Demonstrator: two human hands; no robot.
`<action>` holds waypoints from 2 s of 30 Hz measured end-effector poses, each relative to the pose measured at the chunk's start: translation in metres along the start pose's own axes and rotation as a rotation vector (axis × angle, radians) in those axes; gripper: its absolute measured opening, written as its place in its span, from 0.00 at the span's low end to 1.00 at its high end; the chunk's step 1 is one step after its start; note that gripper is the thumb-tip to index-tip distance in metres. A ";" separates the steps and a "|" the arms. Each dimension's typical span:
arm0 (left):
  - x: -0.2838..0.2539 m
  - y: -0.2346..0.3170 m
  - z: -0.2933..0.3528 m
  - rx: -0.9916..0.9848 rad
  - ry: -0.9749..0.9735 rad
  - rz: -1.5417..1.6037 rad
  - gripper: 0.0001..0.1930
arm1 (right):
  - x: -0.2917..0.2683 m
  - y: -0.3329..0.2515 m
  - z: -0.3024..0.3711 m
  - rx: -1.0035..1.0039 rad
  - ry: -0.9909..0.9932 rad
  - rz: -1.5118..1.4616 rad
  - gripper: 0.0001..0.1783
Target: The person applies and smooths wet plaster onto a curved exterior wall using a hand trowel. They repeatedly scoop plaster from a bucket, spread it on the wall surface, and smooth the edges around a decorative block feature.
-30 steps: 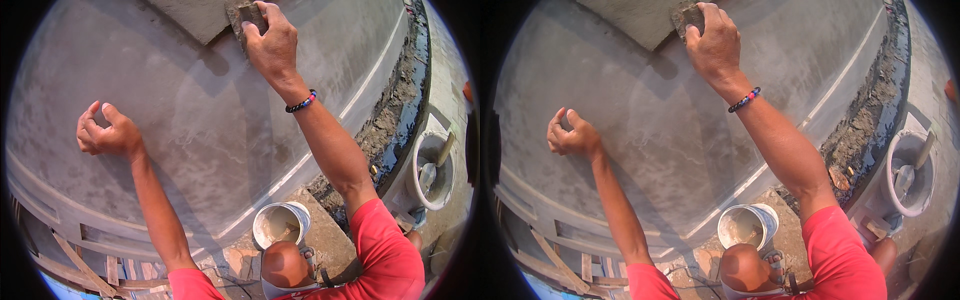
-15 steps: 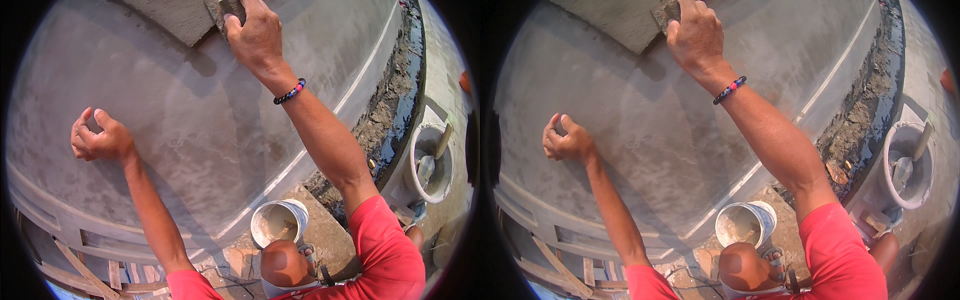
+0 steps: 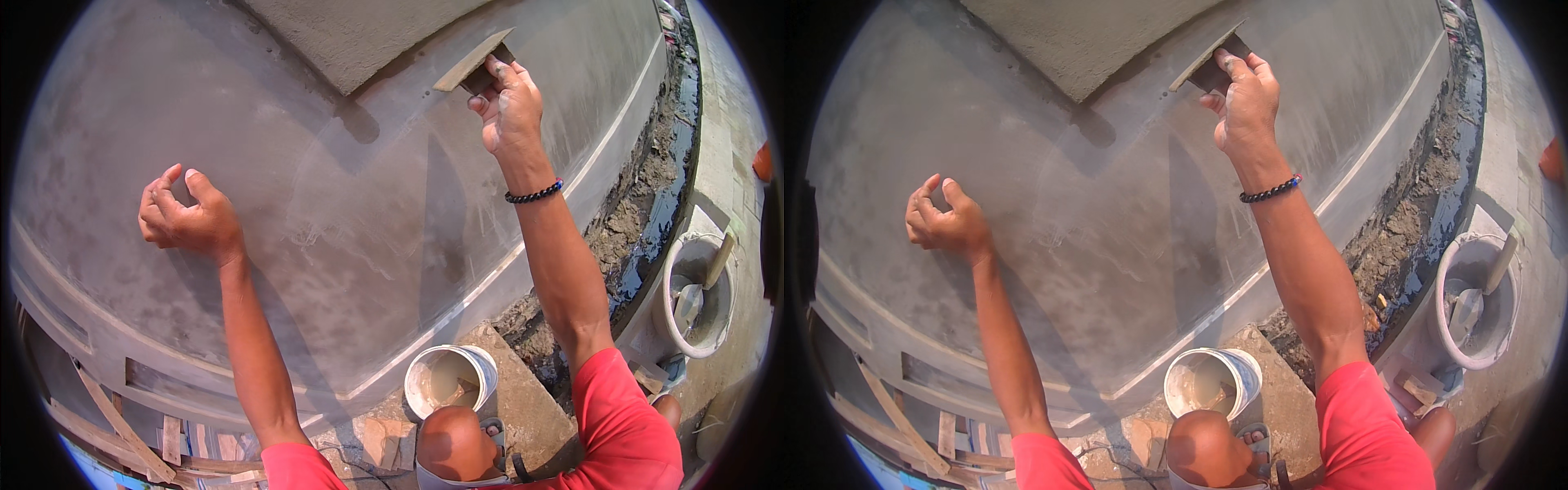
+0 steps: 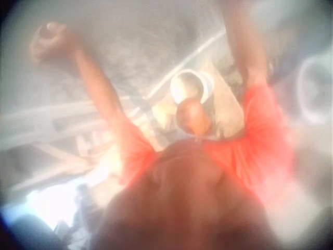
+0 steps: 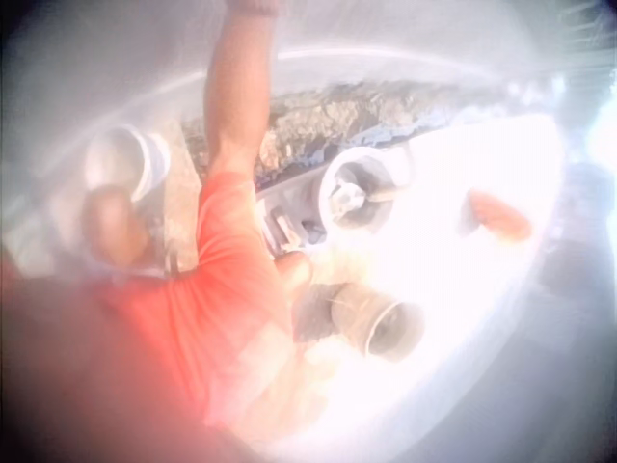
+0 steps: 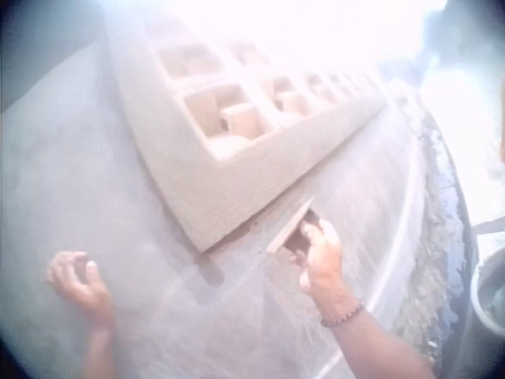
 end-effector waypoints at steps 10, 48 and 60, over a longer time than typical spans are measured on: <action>-0.005 0.004 0.002 -0.010 -0.005 0.044 0.09 | 0.062 -0.021 0.020 -0.636 -0.299 0.675 0.18; -0.004 -0.011 0.007 -0.020 0.067 0.148 0.08 | 0.103 -0.018 0.025 -0.854 -0.670 1.093 0.20; 0.000 0.000 0.005 -0.008 0.015 0.073 0.07 | 0.020 -0.063 -0.081 -0.348 0.044 0.506 0.14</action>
Point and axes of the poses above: each hand's wrist, its own z-axis away from the middle knuckle, its own x-axis out of the palm, y = z × x, the point moved 4 cm from there along -z, towards the middle knuckle, and after that the axes turned 8 degrees about -x, right-handed, at the moved point
